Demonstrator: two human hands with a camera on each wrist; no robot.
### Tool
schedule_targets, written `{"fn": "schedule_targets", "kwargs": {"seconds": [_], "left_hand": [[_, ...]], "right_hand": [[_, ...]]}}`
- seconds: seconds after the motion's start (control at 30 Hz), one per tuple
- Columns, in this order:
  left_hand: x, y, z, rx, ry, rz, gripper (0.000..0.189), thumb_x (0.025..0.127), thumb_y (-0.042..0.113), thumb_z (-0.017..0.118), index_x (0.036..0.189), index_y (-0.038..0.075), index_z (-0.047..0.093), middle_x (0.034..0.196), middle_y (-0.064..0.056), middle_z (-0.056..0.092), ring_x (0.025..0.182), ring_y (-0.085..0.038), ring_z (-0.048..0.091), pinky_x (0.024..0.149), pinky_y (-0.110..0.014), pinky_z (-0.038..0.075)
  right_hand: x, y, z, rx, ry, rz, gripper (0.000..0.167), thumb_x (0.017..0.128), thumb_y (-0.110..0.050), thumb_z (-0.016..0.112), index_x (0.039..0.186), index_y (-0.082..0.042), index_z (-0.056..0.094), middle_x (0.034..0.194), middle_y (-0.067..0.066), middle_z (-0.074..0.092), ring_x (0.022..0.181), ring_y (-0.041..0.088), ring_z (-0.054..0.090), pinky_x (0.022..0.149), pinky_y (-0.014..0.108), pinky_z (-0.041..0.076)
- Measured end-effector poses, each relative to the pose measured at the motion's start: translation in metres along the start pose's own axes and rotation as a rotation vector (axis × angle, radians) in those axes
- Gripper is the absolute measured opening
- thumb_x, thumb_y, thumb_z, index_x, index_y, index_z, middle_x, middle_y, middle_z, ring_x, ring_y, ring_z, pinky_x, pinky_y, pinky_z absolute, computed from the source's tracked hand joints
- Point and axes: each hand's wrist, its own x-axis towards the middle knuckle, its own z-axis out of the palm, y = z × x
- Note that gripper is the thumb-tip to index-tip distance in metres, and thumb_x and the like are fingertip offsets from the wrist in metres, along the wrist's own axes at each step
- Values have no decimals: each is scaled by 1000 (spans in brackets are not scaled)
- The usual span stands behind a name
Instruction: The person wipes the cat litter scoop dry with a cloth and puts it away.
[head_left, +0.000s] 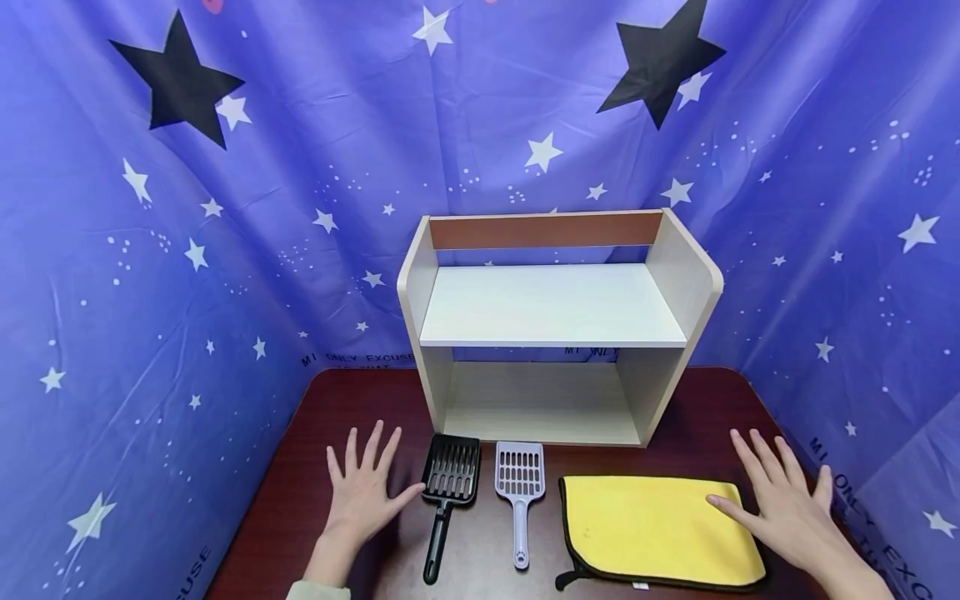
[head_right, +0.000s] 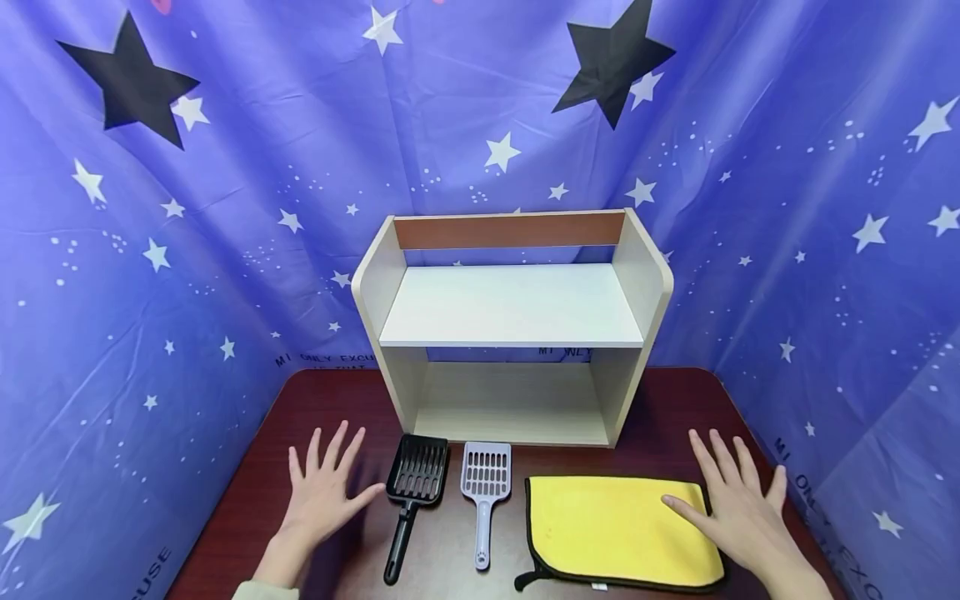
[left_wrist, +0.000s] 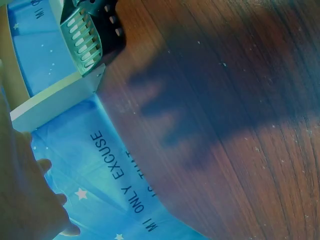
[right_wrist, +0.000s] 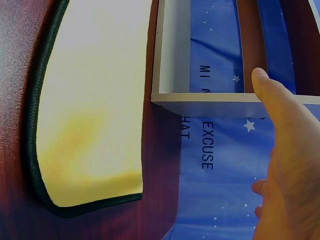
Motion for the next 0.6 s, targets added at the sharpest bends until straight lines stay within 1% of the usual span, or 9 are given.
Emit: {"fn": "schedule_targets", "kwargs": {"seconds": [0.13, 0.23, 0.47, 0.6], "left_hand": [[1, 3, 0, -10, -2, 3, 99, 75, 76, 63, 156, 29, 32, 165, -8, 27, 150, -46, 16, 114, -77, 8], [2, 6, 0, -10, 1, 10, 99, 75, 76, 63, 156, 28, 32, 164, -8, 28, 150, -46, 17, 114, -77, 9], [2, 13, 2, -15, -3, 19, 98, 76, 78, 61, 156, 29, 32, 165, -7, 27, 150, -46, 18, 114, -77, 10], [2, 18, 4, -20, 0, 25, 99, 75, 78, 62, 156, 29, 33, 165, -7, 28, 150, -45, 18, 114, -76, 10]], "right_hand": [[0, -1, 1, 7, 2, -7, 106, 88, -62, 63, 161, -25, -4, 166, 26, 2, 151, 41, -22, 99, 80, -27], [0, -1, 1, 20, -2, -5, 105, 88, -61, 63, 161, -25, -3, 166, 26, 2, 151, 41, -23, 100, 81, -25], [0, -4, 1, 35, -41, 12, 104, 89, -64, 61, 161, -24, -2, 165, 28, 3, 150, 46, -20, 98, 85, -19], [0, -5, 2, 34, -34, 9, 104, 88, -64, 61, 161, -24, -1, 165, 27, 3, 151, 46, -18, 99, 86, -17]]}}
